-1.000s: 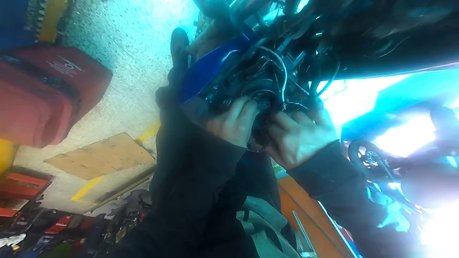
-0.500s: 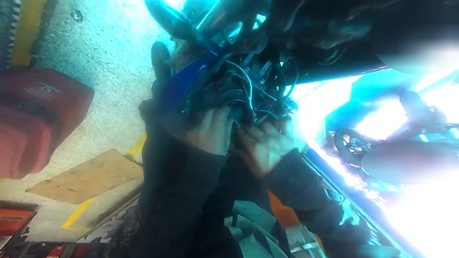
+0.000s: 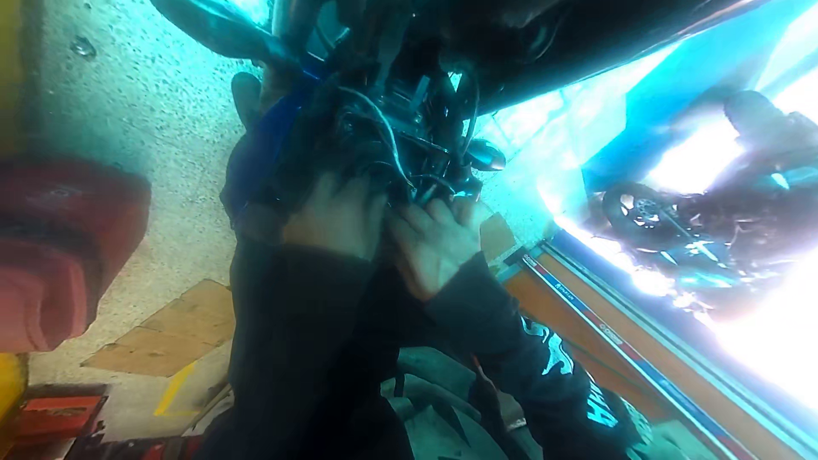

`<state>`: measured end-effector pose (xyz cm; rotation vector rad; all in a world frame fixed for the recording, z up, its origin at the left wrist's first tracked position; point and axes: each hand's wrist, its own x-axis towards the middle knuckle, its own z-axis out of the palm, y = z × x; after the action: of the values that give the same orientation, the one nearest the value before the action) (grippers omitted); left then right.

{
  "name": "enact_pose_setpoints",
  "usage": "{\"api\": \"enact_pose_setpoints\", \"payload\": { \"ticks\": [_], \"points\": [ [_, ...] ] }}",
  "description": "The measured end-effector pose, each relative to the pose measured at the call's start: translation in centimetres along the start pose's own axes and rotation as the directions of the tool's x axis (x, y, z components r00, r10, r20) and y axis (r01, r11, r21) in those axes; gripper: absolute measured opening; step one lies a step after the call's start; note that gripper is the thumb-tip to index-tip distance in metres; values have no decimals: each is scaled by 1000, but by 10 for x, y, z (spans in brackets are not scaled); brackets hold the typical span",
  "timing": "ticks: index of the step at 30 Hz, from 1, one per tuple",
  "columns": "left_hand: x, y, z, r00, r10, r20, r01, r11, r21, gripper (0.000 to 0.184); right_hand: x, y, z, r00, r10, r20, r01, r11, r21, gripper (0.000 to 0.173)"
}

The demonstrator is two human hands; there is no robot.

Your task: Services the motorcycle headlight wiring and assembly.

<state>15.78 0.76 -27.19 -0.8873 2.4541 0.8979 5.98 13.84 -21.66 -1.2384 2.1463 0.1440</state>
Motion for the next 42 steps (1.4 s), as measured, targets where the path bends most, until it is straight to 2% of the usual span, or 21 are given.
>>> {"api": "enact_pose_setpoints", "payload": {
  "ticks": [1,2,4,5,7,9,11,14,15,17,19,20,23,24,25,27,30,33,36,39,42],
  "points": [
    [2,12,-12,994,-41,100,44,999,-29,42,-1,0,3,1000,-3,-26,3,1000,5,40],
    [3,12,-9,993,-60,98,62,998,-19,42,-1,-1,5,999,2,-45,-1,1000,6,36],
    [0,-12,27,993,-4,-120,9,999,43,41,0,-6,9,998,14,-59,-15,1000,-6,31],
    [1,-17,35,985,24,-174,-17,999,43,41,0,-8,10,998,18,-60,-19,1000,-10,31],
    [6,1,13,997,-23,-76,20,999,-36,36,2,-14,11,998,15,-65,-16,1000,-12,33],
    [13,34,-29,980,-128,150,151,977,-153,32,4,-19,12,997,9,-82,-9,1000,5,33],
    [14,41,-37,972,-159,175,187,970,-158,31,6,-22,12,995,11,-96,-12,1000,-14,32],
    [5,12,-20,991,-55,122,73,986,-148,33,8,-27,4,996,7,91,0,997,-82,42],
    [0,-10,-3,999,4,52,2,992,-124,36,11,-29,1,990,12,141,3,995,-103,43],
    [-11,-38,12,998,51,22,-47,987,-153,47,18,-31,-6,972,0,237,28,993,-113,41],
    [-25,-46,10,998,44,41,-31,960,-280,62,24,-31,-11,954,-5,301,43,992,-121,37],
    [-33,-45,6,999,22,36,-8,931,-365,67,25,-31,-13,947,-7,320,50,991,-127,42],
    [-49,-19,-22,991,-111,68,130,835,-535,61,24,-27,-10,955,-17,296,52,992,-113,52],
    [-48,-4,-38,984,-156,83,176,835,-521,54,24,-24,-8,965,-36,261,64,993,-99,52],
    [-48,1,-45,987,-161,27,154,864,-480,45,23,-21,-6,971,-55,232,76,994,-81,52],
    [-44,-10,-44,981,-69,-182,8,948,-318,32,22,-16,-1,982,-91,166,101,994,-50,52],
    [-19,-40,-41,950,109,-294,-152,980,-127,26,21,-14,0,983,-87,162,96,994,-53,55],
    [8,-52,-38,942,189,-276,-221,971,-89,37,24,-21,1,980,-66,189,78,995,-59,56],
    [20,-51,-36,960,198,-199,-231,960,-160,56,28,-27,-1,974,-58,219,78,994,-81,55],
    [23,-46,-26,970,150,-191,-174,978,-116,67,29,-23,0,973,-77,219,96,992,-77,60],
    [20,-34,-12,974,60,-217,-84,991,-104,74,27,-19,4,982,-88,165,100,993,-66,53]
  ]
}}
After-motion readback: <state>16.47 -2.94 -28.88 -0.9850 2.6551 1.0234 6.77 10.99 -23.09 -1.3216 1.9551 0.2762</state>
